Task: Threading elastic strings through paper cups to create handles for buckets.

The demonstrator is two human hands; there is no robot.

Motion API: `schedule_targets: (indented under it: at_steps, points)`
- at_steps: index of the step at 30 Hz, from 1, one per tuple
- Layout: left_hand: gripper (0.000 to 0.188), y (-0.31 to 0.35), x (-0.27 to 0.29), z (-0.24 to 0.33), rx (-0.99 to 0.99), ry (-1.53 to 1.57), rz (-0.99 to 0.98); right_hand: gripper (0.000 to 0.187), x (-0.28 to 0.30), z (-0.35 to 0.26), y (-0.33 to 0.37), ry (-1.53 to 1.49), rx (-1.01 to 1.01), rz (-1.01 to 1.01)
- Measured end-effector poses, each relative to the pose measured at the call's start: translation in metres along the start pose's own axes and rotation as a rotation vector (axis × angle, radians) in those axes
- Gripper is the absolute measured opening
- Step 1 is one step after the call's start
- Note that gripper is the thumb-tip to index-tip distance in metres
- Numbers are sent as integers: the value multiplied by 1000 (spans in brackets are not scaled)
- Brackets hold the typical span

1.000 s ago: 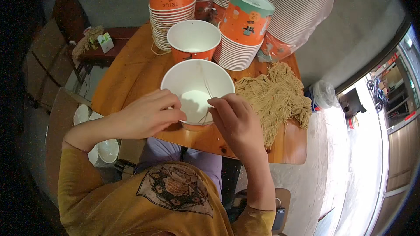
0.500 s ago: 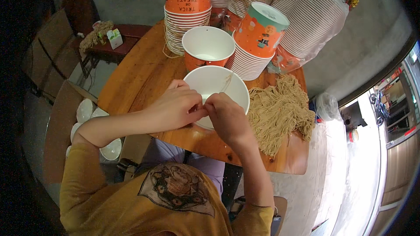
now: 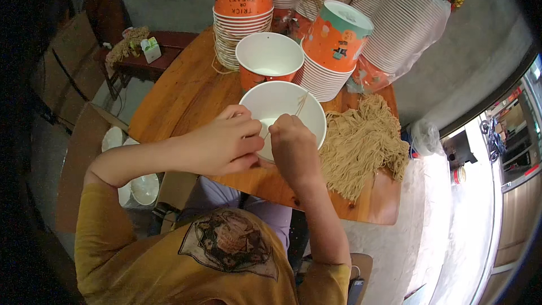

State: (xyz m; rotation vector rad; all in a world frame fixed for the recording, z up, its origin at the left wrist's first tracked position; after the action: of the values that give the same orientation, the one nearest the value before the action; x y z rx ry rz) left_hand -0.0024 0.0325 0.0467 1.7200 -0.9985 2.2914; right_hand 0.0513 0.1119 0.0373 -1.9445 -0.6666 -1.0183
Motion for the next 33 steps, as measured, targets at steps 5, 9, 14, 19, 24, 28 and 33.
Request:
schedule_targets:
  at_steps: [5, 9, 14, 19, 24, 28, 33]
  points:
    - [13, 8, 2, 3, -116, -81, -10, 12, 3, 13, -6, -123, -61, 58]
    - [16, 23, 34, -6, -99, -126, 44, 17, 28, -3, -6, -382, 52, -176]
    - [17, 45, 81, -29, -23, -130, 88, 18, 27, -43, -7, -377, 193, -511]
    - [15, 77, 129, -66, 132, -117, 231, 16, 3, -78, -50, -445, 353, -401]
    - [26, 169, 240, -96, 397, 99, 946, 18, -18, -68, -145, -805, -47, -431]
    - [24, 197, 237, -103, 471, 146, 1111, 18, -18, -48, -232, -1523, -113, -246]
    - [25, 215, 170, -135, 591, 500, 1022, 18, -42, -8, -299, -1903, -295, -42]
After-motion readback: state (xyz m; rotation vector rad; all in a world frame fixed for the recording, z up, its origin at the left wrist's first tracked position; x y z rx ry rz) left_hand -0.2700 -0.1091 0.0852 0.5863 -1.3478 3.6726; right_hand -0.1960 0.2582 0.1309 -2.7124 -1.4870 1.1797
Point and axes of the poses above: each hand's wrist, its own y-axis away from the middle knuckle, its own x-axis out of the back of the hand, z = x × y, the point moved 9 cm from there along -y, towards the middle knuckle, and after that the axes turned 7 degrees about -x, right-handed, at the moved point
